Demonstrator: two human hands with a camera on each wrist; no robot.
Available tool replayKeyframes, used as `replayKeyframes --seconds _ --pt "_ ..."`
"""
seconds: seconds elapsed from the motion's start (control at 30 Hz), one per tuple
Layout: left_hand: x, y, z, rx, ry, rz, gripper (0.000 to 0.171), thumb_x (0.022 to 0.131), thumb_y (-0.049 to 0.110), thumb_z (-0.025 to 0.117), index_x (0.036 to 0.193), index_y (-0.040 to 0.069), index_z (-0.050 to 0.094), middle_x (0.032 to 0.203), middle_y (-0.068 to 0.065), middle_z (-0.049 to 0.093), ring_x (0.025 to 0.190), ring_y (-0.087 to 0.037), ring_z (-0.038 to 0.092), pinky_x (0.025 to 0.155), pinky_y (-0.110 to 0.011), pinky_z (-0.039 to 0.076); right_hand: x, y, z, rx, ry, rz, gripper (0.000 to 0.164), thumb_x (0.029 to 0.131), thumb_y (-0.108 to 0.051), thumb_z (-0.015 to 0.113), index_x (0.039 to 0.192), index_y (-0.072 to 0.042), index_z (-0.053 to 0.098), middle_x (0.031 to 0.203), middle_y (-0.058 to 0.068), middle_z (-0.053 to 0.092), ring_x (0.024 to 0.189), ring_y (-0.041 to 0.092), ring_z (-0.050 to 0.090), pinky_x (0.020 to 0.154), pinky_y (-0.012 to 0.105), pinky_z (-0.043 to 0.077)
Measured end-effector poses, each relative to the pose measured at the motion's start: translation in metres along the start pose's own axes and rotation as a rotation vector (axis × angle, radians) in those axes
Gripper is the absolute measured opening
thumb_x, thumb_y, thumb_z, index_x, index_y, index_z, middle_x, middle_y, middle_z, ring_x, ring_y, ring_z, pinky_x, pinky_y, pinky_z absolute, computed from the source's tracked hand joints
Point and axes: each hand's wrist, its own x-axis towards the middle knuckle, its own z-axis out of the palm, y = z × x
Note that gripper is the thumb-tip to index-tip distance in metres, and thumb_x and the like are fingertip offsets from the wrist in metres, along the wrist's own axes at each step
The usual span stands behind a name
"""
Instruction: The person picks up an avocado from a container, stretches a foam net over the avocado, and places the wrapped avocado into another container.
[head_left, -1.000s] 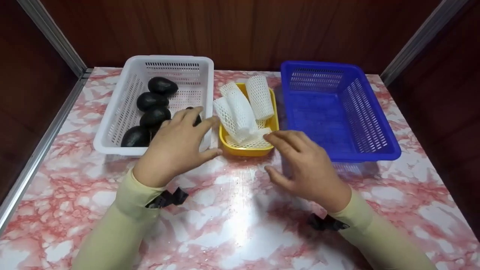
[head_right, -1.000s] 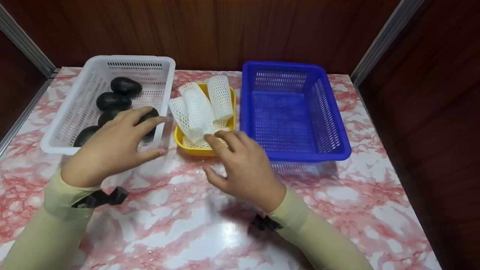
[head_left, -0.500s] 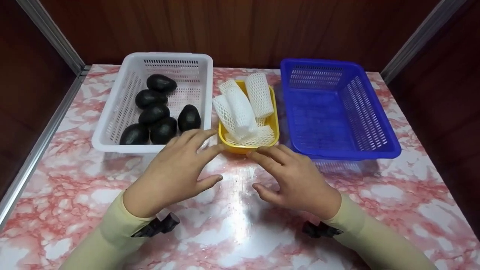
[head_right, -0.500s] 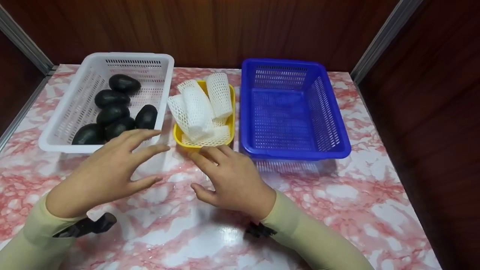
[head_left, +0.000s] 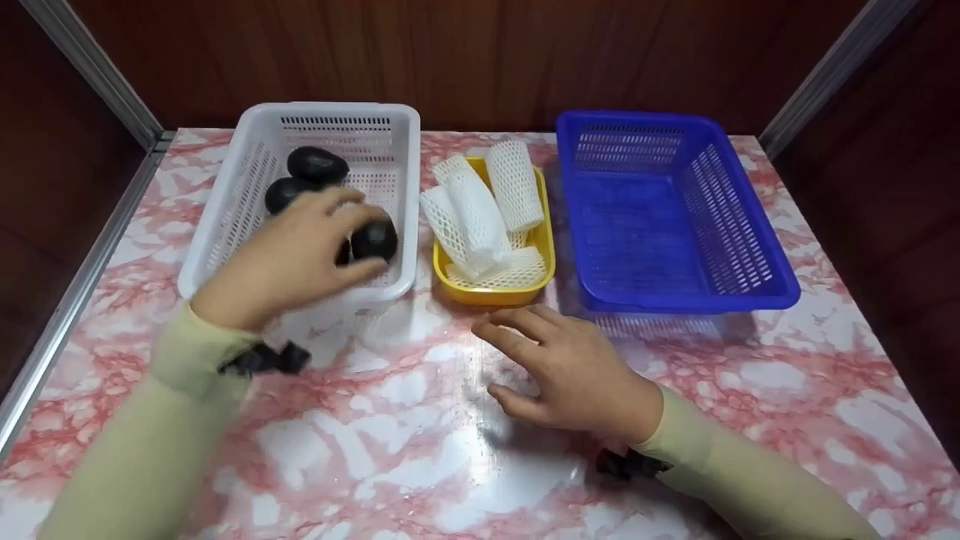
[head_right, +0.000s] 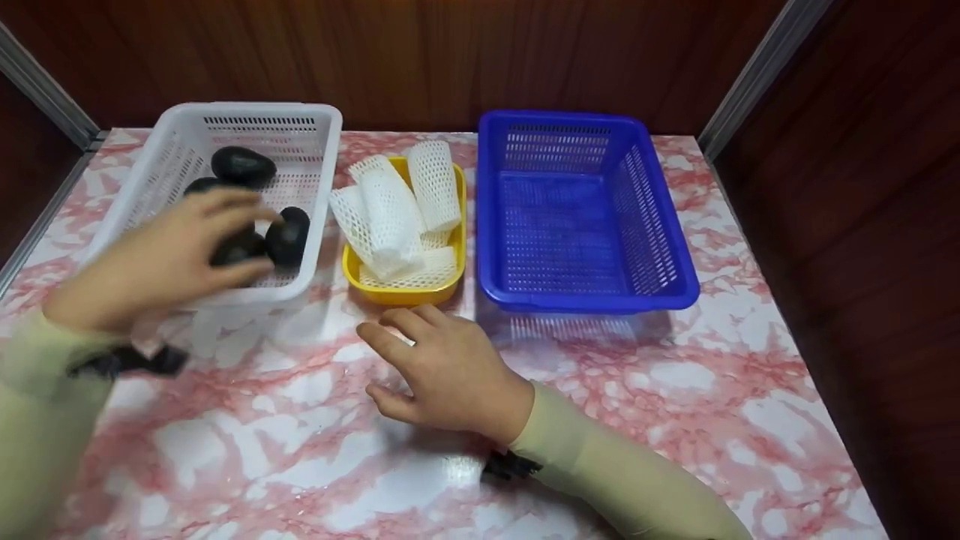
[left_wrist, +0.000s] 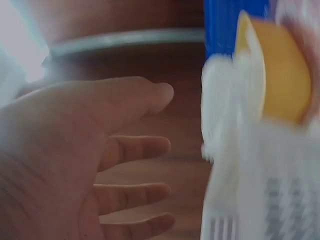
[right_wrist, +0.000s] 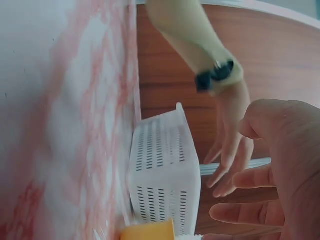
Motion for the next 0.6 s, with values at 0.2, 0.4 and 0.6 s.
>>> replayKeyframes --seconds 0.2,0.4,0.6 --pt "0.042 -0.046 -0.026 -0.056 -0.153 -0.043 0.065 0.105 0.047 0.066 0.159 0.014 0.054 0.165 -0.024 0.047 0.154 -0.045 0.045 0.13 -0.064 0.033 0.0 -0.003 0.002 -0.02 -0.015 -0.036 0.063 0.093 -0.049 0.078 0.147 -0.019 0.065 0.139 0.005 0.072 0.122 0.024 0.073 0.092 0.041 0.066" --pt "0.089 -0.081 -0.038 -0.006 -0.264 -0.09 0.069 0.106 0.046 0.062 0.162 0.007 0.048 0.166 -0.026 0.048 0.157 -0.048 0.041 0.132 -0.064 0.029 -0.002 -0.007 0.006 -0.034 -0.055 -0.068 0.067 0.094 -0.055 0.075 0.15 -0.021 0.063 0.138 0.003 0.072 0.123 0.024 0.073 0.095 0.042 0.065" --pt "0.119 -0.109 -0.041 0.007 -0.247 -0.156 0.065 0.107 0.037 0.059 0.159 0.0 0.049 0.16 -0.032 0.054 0.146 -0.047 0.052 0.128 -0.063 0.035 -0.006 -0.017 0.013 -0.01 -0.095 -0.1 0.071 0.092 -0.058 0.078 0.151 -0.022 0.062 0.136 0.001 0.073 0.118 0.023 0.073 0.09 0.041 0.065"
